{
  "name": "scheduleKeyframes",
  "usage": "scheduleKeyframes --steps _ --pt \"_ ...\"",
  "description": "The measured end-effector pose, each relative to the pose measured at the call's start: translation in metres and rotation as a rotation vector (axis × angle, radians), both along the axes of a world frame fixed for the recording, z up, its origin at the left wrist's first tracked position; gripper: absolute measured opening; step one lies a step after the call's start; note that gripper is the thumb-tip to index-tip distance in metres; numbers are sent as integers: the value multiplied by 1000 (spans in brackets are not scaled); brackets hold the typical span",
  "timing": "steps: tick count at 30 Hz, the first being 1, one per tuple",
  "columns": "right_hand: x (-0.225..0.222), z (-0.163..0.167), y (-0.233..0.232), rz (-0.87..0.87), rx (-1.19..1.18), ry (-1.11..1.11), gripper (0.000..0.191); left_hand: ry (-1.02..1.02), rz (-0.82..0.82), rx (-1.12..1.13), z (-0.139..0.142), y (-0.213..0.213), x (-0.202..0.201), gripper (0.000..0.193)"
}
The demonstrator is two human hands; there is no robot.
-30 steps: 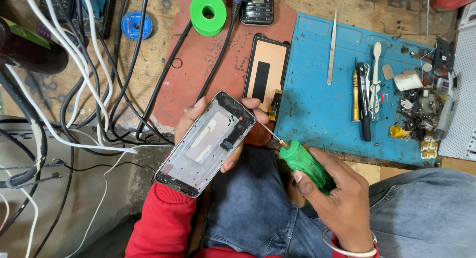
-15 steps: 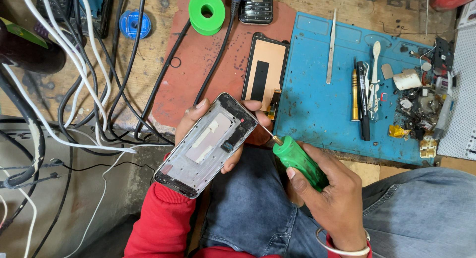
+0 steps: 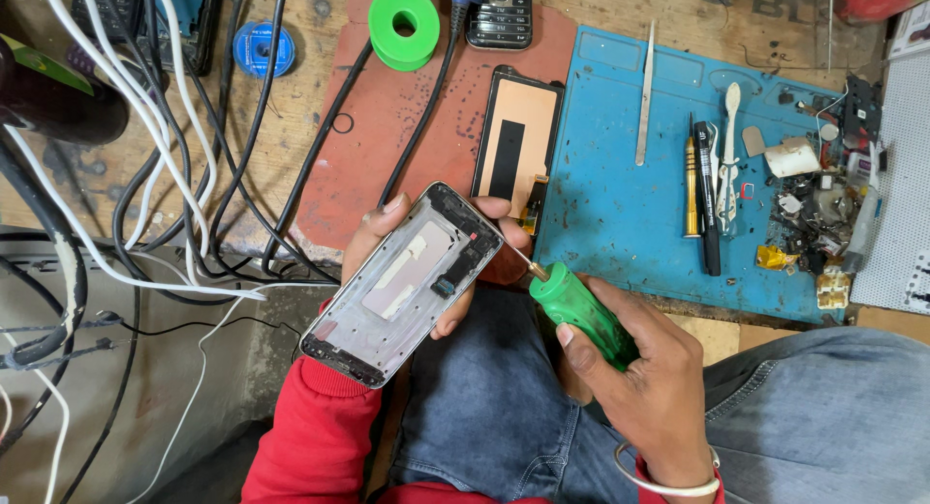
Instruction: The person sits on the floor at a repair bench holding a disassembled phone frame on their lap and uses a green electric screwdriver to unscrew screws from the phone housing, repositioning the frame repeatedly to reach different screws.
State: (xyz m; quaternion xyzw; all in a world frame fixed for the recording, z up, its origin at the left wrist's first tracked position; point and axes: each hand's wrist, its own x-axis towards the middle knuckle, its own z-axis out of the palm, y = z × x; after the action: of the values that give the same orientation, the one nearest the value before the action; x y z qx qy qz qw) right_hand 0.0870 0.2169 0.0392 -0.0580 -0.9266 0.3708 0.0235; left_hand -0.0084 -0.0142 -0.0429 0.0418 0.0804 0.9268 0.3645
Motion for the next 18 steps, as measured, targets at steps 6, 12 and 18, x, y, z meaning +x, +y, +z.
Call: scheduleKeyframes --steps 6,12,18 --pt "-1 1 -1 8 9 2 47 -5 -5 5 1 0 0 80" --pt "-2 0 -1 9 4 1 48 -1 -20 14 -1 1 -1 82" --pt "-2 -2 0 3 8 -18 49 2 -30 29 -3 2 -1 82"
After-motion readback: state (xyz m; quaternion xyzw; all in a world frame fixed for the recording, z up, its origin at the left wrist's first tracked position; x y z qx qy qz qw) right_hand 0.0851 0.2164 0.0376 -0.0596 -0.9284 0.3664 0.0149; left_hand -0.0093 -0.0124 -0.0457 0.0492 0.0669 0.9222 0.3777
